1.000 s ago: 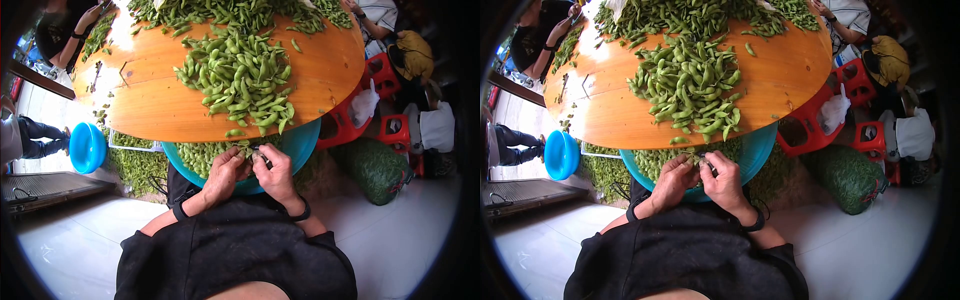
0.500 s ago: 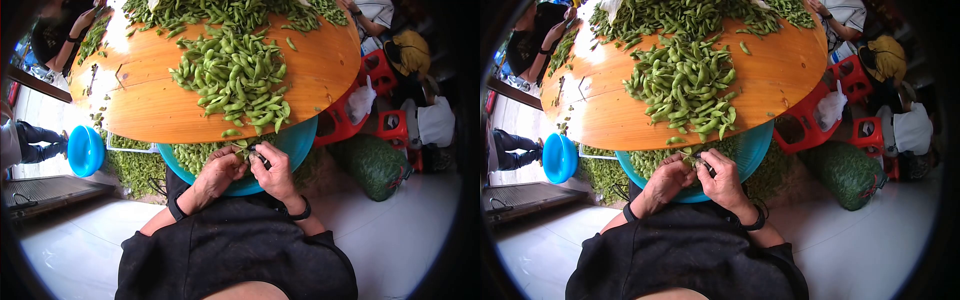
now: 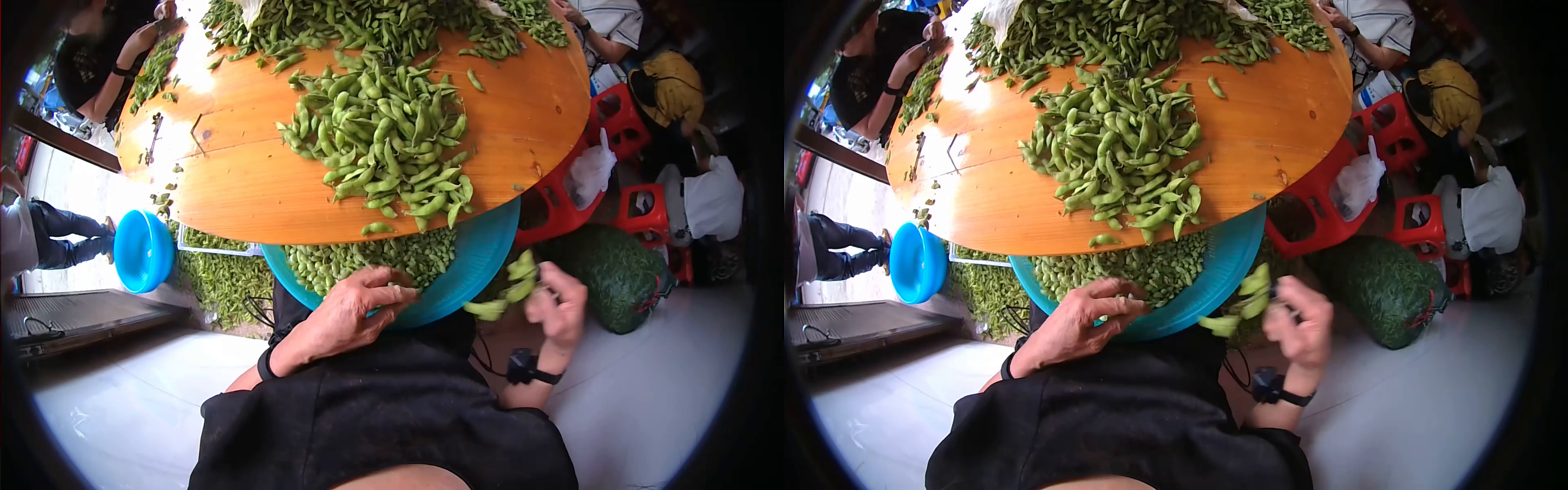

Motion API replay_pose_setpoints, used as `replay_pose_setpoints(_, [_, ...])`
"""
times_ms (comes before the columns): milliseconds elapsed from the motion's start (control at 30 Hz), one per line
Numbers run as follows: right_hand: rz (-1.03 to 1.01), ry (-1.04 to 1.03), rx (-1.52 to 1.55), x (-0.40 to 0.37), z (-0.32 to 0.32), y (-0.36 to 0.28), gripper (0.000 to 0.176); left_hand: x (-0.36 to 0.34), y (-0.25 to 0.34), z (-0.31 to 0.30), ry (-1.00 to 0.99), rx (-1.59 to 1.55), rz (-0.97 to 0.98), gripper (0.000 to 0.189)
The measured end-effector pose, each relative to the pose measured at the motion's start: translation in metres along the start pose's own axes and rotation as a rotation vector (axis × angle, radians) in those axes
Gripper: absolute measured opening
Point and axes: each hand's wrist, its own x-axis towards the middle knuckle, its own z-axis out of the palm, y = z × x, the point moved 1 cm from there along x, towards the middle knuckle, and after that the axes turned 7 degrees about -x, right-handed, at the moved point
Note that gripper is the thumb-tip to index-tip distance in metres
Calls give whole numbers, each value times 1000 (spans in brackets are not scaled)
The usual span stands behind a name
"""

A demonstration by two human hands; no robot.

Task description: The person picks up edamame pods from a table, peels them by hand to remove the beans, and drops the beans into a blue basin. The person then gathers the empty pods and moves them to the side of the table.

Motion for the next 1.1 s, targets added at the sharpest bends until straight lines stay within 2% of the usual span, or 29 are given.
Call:
replay_pose_setpoints(67, [174, 217, -396, 6, -29, 1, 10, -1, 10, -5, 13, 61, -24, 33])
replay_pose_setpoints(133, [7, 519, -879, 23, -28, 11, 15, 2, 15, -12, 140, 88, 79, 36])
replay_pose_setpoints(167, [-17, 564, -950, 28, -28, 18, 19, 3, 11, -16, 169, 121, 106, 33])
replay_pose_setpoints(200, [2, 569, -879, 29, -20, 17, 18, 5, 9, -16, 172, 127, 109, 33])
replay_pose_setpoints(267, [-55, 507, -761, 32, 4, 8, 16, 8, 7, -15, 508, 358, 159, 31])
replay_pose_setpoints(300, [-32, 463, -712, 34, 15, 8, 14, 14, 6, -16, 555, 500, 215, 30])
replay_pose_setpoints(433, [-37, 121, -355, 31, 63, -5, 8, 23, -7, -13, 578, 596, 225, 30])
replay_pose_setpoints(467, [-105, 59, -293, 32, 75, -14, 8, 26, -6, -14, 598, 664, 178, 30])
replay_pose_setpoints(533, [-92, -49, -172, 33, 94, -23, 8, 30, -5, -17, 618, 730, 139, 30])
replay_pose_setpoints(600, [-158, -42, -156, 37, 108, -16, 8, 32, 0, -22, 615, 558, 146, 23])
replay_pose_setpoints(633, [-169, -43, -117, 40, 112, -16, 8, 31, 5, -27, 606, 440, 211, 15])
replay_pose_setpoints(667, [-171, -43, -117, 41, 114, -19, 8, 27, 7, -27, 606, 441, 212, 15])
replay_pose_setpoints(733, [-121, -103, 38, 41, 118, -28, 9, 13, 5, -20, 504, -256, -60, 7])
replay_pose_setpoints(767, [-119, -103, 38, 41, 120, -32, 9, 7, 3, -17, 429, -479, -177, 9])
replay_pose_setpoints(800, [-63, -165, 145, 41, 122, -36, 11, 6, 4, -10, 420, -603, -209, 11])
replay_pose_setpoints(933, [56, -326, 390, 42, 127, -31, 14, 2, -13, 7, 387, -748, -246, 10])
replay_pose_setpoints(1100, [121, -362, 416, 43, 129, -25, 14, 4, -22, 7, 482, -232, -28, 11])
